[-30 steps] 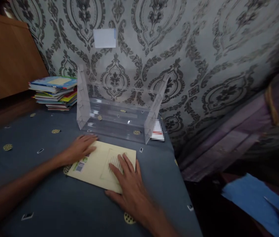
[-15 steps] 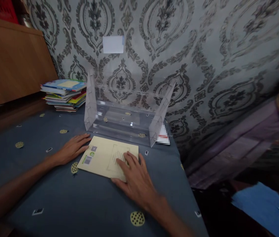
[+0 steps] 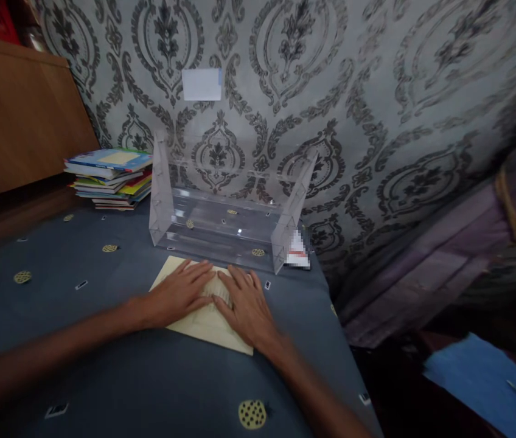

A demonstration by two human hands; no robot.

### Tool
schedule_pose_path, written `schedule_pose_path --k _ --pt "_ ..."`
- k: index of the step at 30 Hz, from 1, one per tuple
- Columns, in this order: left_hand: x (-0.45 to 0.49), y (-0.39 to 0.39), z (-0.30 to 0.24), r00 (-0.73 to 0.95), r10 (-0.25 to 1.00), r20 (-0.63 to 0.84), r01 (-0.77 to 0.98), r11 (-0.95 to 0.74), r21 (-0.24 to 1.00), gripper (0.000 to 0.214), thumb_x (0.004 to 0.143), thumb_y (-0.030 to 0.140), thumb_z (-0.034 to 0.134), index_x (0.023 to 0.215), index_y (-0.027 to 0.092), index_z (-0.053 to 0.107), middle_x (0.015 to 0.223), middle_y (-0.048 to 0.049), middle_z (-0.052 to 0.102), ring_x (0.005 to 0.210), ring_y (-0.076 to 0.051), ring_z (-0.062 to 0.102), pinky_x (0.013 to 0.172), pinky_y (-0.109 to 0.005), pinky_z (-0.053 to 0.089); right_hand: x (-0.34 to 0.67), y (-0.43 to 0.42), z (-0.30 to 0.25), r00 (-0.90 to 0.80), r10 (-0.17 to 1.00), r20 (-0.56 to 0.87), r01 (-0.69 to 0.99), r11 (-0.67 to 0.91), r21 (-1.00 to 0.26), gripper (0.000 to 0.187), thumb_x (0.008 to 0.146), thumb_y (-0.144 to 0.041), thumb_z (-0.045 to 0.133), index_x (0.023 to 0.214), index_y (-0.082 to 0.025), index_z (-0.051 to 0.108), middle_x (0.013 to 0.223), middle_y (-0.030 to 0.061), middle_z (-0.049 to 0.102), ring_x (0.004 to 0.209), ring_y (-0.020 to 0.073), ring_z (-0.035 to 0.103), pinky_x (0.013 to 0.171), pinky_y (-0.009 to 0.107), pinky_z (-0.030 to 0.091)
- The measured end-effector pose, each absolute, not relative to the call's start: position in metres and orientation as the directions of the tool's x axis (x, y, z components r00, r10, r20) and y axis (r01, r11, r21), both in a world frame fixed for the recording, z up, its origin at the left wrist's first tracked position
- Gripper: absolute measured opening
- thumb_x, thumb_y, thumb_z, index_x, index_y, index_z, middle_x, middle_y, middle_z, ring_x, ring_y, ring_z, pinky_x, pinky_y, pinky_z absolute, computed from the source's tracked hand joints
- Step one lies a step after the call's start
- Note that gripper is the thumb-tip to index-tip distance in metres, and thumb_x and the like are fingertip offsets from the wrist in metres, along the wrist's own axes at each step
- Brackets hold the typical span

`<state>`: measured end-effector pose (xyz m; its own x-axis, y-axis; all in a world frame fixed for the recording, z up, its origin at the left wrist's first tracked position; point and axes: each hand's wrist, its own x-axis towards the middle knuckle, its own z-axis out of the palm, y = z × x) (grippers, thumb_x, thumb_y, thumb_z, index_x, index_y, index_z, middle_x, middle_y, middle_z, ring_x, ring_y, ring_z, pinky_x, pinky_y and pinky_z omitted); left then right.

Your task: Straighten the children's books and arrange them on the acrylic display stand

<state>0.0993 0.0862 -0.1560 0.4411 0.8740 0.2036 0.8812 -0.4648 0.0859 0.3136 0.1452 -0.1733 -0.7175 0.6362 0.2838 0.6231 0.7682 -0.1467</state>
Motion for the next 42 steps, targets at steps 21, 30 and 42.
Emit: schedule_pose_path --k 21,30,42 --pt "0.06 0.111 -0.161 0.322 0.93 0.177 0.896 -0.36 0.259 0.048 0.104 0.038 0.032 0.142 0.016 0.05 0.15 -0.0102 0.052 0.143 -0.023 0.042 0.12 -0.044 0.031 0.33 0.144 -0.173 -0.71 0.629 0.316 0.611 0.774 -0.167 0.047 0.103 -0.041 0.038 0.143 -0.019 0.053 0.149 0.0131 0.053 0.137 0.0292 0.049 0.114 0.057 0.039" --pt "0.058 0.111 -0.167 0.325 0.922 0.211 0.898 -0.371 0.237 0.048 0.105 0.038 0.029 0.141 0.016 0.052 0.149 -0.0099 0.053 0.141 -0.023 0.044 0.118 -0.044 0.032 0.342 0.155 -0.166 -0.615 0.672 0.413 0.661 0.725 -0.193 0.038 0.1 -0.028 0.041 0.118 -0.015 0.071 0.123 0.0148 0.071 0.114 0.0283 0.067 0.096 0.047 0.055" --pt "0.09 0.089 -0.143 0.428 0.877 0.217 0.902 -0.431 -0.036 0.035 0.104 0.028 0.033 0.113 0.016 0.065 0.117 -0.0144 0.066 0.109 -0.029 0.059 0.092 -0.045 0.046 0.339 0.153 -0.163 -0.616 0.671 0.413 0.674 0.72 -0.164 0.035 0.099 -0.024 0.042 0.116 -0.016 0.072 0.117 0.0136 0.072 0.106 0.028 0.066 0.092 0.046 0.056"
